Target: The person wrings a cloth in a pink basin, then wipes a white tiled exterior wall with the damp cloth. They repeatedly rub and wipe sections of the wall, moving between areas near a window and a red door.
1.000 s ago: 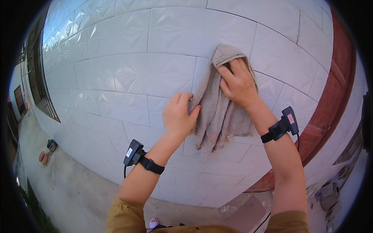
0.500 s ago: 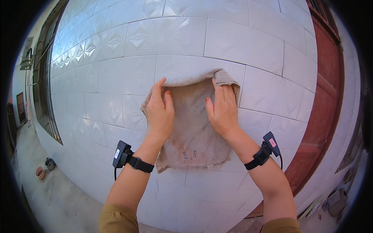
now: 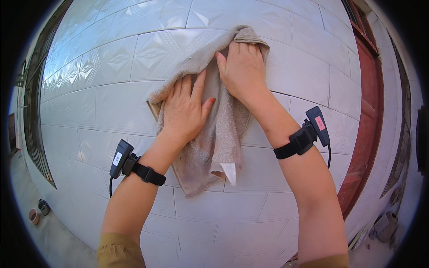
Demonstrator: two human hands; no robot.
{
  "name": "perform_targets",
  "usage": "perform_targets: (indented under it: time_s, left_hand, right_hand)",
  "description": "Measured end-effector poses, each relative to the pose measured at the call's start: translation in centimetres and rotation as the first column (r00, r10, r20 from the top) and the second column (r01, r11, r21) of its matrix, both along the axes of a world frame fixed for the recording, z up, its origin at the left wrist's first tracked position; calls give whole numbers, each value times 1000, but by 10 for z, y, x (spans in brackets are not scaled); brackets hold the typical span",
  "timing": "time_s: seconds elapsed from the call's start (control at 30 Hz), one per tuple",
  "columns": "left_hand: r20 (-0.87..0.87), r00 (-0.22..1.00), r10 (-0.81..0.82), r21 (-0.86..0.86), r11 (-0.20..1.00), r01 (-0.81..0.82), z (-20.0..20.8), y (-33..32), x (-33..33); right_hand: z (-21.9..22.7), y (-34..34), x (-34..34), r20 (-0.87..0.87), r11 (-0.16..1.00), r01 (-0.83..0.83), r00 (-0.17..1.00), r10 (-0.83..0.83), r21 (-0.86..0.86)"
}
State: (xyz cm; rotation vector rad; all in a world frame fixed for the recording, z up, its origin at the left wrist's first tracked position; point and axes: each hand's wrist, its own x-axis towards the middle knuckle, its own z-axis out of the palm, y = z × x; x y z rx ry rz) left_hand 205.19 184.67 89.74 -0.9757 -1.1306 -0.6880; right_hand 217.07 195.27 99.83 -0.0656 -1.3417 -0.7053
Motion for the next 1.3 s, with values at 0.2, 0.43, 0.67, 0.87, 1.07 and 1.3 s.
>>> perform_targets:
  time_s: [0.2, 0.43, 0.67, 0.87, 1.07, 1.3]
  left_hand:
    - [-76, 996, 34, 42, 999, -31, 83, 12, -12]
    - [-206, 977, 45, 133, 991, -18, 151, 15, -24]
    - [-123, 992, 40, -30, 999, -44, 34, -17, -31]
    - [90, 989, 114, -357, 931, -74, -41, -52, -23]
    - [2, 999, -48, -189, 981, 47, -3, -47, -51]
    - [-58, 993, -106, -123, 987, 99, 72, -30, -49]
  right_hand:
    - [104, 18, -7, 34, 990, 123, 992, -121, -63]
    - [174, 23, -7, -2, 979, 204, 979, -204, 3]
    - [-20, 26, 14, 150, 998, 34, 988, -42, 51]
    - [-109, -26, 15, 227, 995, 4, 974, 19, -99]
    - [-50, -10, -37, 6, 995, 41, 999, -41, -90]
    - [63, -15, -27, -80, 990, -17, 997, 6, -142]
